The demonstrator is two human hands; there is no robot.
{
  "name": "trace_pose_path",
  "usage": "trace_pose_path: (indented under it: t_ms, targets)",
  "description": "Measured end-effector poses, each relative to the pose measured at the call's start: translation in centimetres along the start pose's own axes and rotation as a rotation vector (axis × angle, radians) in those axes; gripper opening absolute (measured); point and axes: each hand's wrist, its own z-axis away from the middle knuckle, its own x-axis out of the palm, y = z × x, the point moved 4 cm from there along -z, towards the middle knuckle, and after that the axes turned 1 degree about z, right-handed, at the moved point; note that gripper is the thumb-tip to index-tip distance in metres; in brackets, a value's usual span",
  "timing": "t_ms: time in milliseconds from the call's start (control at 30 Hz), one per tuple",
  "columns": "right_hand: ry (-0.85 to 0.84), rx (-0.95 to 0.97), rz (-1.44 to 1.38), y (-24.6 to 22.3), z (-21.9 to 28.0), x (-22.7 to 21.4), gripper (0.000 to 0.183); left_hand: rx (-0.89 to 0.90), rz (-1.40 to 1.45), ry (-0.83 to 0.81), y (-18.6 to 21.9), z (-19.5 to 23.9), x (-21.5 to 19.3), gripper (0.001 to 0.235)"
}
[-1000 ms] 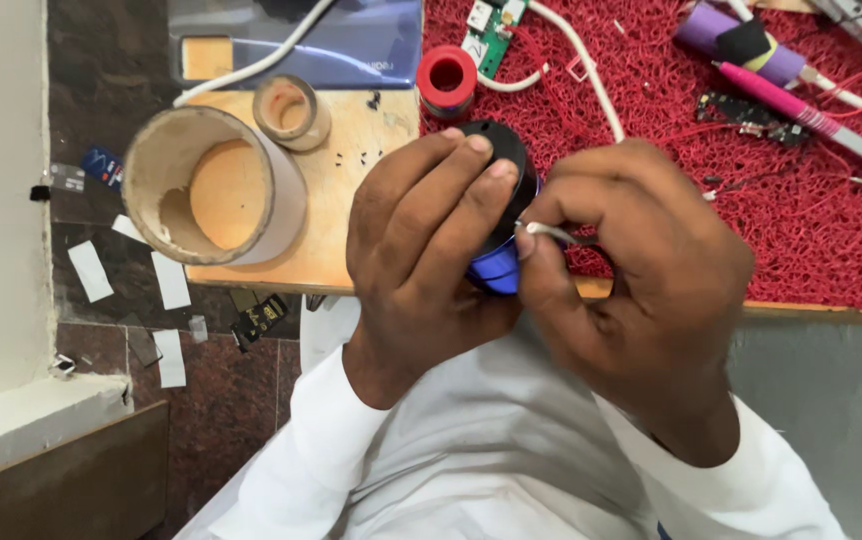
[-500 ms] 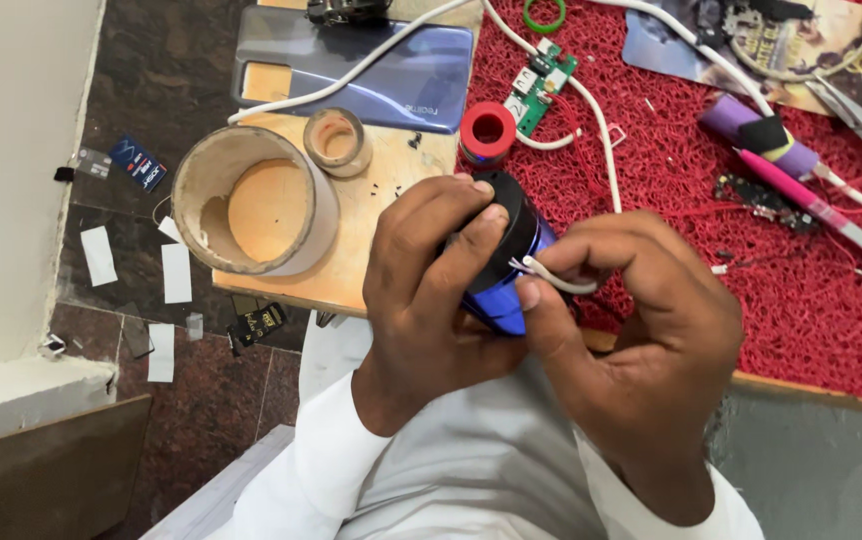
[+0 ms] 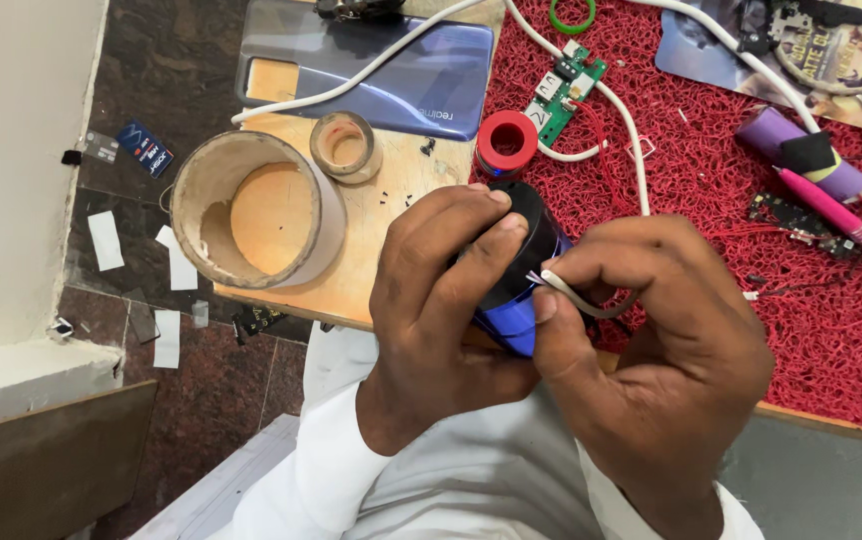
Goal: The person assembles a small cylindrical electronic device by connecting wires, attaching a black circular cover, and using a screwdriver to secure the casing. The person handles the device and tools on a cluttered workbench.
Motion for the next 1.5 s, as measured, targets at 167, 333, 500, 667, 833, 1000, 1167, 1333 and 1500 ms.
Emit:
trace_pose_path:
  t_ms: [167, 333, 500, 667, 833, 1000, 1167, 1333, 1500]
  targets:
    - [-0.018, -0.107, 0.112, -0.5, -0.2, 0.1, 0.018, -0.001, -0.012, -0.012, 0.1, -0.1, -0.1, 0.057]
    - [-0.048, -0.204, 0.199, -0.9, -0.4, 0.3, 0.017, -0.009, -0.031, -0.013, 0.2, -0.2, 0.0, 0.055]
    - [-0.069, -0.229, 0.268, -1.1, 0.2, 1.4, 0.018, 0.045, -0.019, -0.056, 0.0, -0.5, -0.6, 0.058]
    - [0.000, -0.195, 0.191, -1.3, 0.7, 0.9, 0.021, 0.015, 0.000, -0.031, 0.2, -0.5, -0.4, 0.055]
    - [0.093, 0.002, 0.037, -0.8, 1.2, 0.5, 0.026, 0.022, 0.004, 0.000, 0.0, -0.1, -0.2, 0.053]
    - [0.070, -0.017, 0.121, -0.8, 1.0, 0.4, 0.022, 0.026, -0.008, 0.006, 0.1, -0.1, -0.1, 0.054]
    - [0.062, -0.018, 0.019, -0.6, 0.6, 0.7, 0.019, 0.018, 0.002, -0.007, -0.1, -0.1, -0.1, 0.054]
    - [0.038, -0.034, 0.137, -1.0, 0.0, 0.8, 0.018, -0.012, -0.005, -0.022, -0.1, -0.2, -0.1, 0.055]
    - [-0.020, -0.145, 0.245, -1.2, -0.3, 0.7, 0.011, -0.032, -0.014, -0.064, -0.1, -0.2, 0.1, 0.056]
